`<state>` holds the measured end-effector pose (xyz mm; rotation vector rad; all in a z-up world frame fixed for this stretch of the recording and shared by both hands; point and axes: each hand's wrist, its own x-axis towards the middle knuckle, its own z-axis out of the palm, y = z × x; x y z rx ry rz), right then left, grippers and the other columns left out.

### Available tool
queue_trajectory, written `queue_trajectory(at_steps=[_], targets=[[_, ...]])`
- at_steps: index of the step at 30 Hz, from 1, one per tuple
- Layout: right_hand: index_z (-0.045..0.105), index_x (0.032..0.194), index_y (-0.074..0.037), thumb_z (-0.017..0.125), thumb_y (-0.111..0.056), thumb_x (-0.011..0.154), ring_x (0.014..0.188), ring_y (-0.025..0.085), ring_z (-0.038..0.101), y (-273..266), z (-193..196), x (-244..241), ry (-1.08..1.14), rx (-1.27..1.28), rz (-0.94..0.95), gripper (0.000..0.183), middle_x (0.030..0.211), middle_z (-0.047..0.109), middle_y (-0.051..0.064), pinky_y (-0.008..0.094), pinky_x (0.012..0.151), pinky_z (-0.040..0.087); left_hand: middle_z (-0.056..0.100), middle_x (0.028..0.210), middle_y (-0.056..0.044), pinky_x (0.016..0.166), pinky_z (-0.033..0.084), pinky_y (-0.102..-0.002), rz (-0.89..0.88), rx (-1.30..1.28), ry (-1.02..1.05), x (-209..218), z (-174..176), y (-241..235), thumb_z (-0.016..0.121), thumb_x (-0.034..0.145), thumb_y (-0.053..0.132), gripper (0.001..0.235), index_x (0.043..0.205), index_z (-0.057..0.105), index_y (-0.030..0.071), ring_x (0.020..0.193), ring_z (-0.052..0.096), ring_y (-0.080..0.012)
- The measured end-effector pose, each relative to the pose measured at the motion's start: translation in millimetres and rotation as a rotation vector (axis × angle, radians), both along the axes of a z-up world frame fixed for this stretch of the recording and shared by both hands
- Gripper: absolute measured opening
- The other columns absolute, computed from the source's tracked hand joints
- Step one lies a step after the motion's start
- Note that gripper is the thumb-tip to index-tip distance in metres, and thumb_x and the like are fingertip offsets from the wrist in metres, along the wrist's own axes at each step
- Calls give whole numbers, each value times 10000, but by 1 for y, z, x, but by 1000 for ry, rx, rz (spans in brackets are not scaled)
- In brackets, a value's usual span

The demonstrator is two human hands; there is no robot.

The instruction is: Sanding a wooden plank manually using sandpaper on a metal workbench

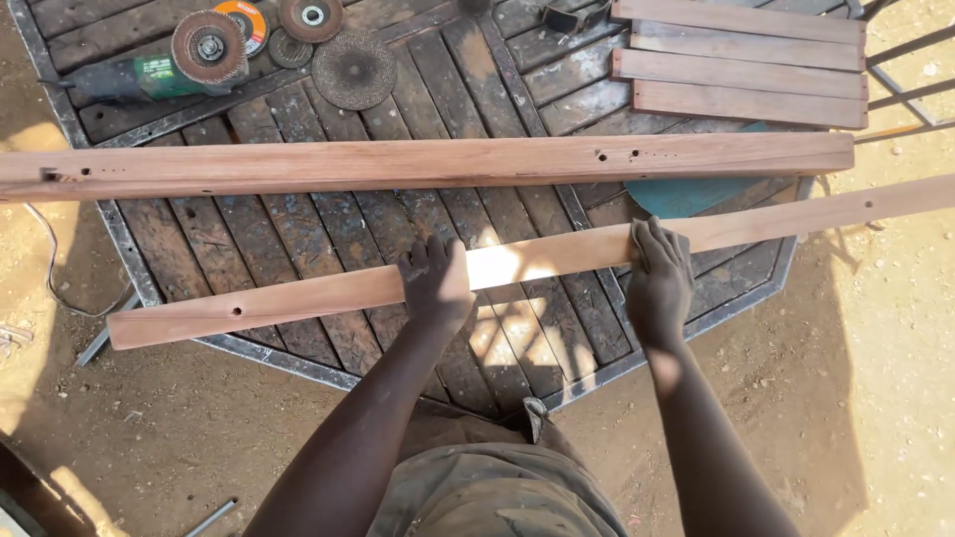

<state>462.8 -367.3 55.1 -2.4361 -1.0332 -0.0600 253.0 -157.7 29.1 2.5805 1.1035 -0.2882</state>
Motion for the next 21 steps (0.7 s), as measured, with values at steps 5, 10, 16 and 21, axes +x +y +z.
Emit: queue_trajectory(at_steps=[5, 10, 16, 21], targets=[[638, 1420, -281, 712, -266, 861, 1534, 263, 341, 18, -52, -42, -232, -189, 76, 564, 1613, 493, -88, 482, 1200, 222, 536, 1103, -133, 1005, 369, -549, -5, 22, 45, 5, 17, 5, 921, 716, 356, 614, 1100, 493, 141, 1150, 510, -353], [804, 962, -227, 675, -255, 710, 1436, 128, 484, 21, -17, -64, -192, -228, 369, 284, 1195, 765, -101, 405, 1204, 264, 556, 1137, -152, 1053, 371, -532, 25, -61, 116, 1, 56, -5, 898, 780, 354, 565, 1118, 508, 120, 1194, 525, -350], [694, 1376, -237, 640, -268, 1008, 1316, 306, 588, 0, -27, 19, -149, 41, -129, 373, 1446, 643, 3, 438, 1019, 467, 549, 1129, -151, 1061, 347, -535, 42, -35, 89, 9, 26, -2, 899, 778, 341, 579, 1134, 501, 116, 1191, 511, -353], [682, 1236, -280, 709, -348, 882, 1134, 360, 630, 43, 35, -104, 600, -62, -179, 361, 1210, 709, 30, 426, 881, 550, 551, 1117, -182, 1043, 358, -532, 32, -31, 87, 11, 13, 5, 906, 759, 344, 617, 1141, 496, 84, 1165, 522, -381]])
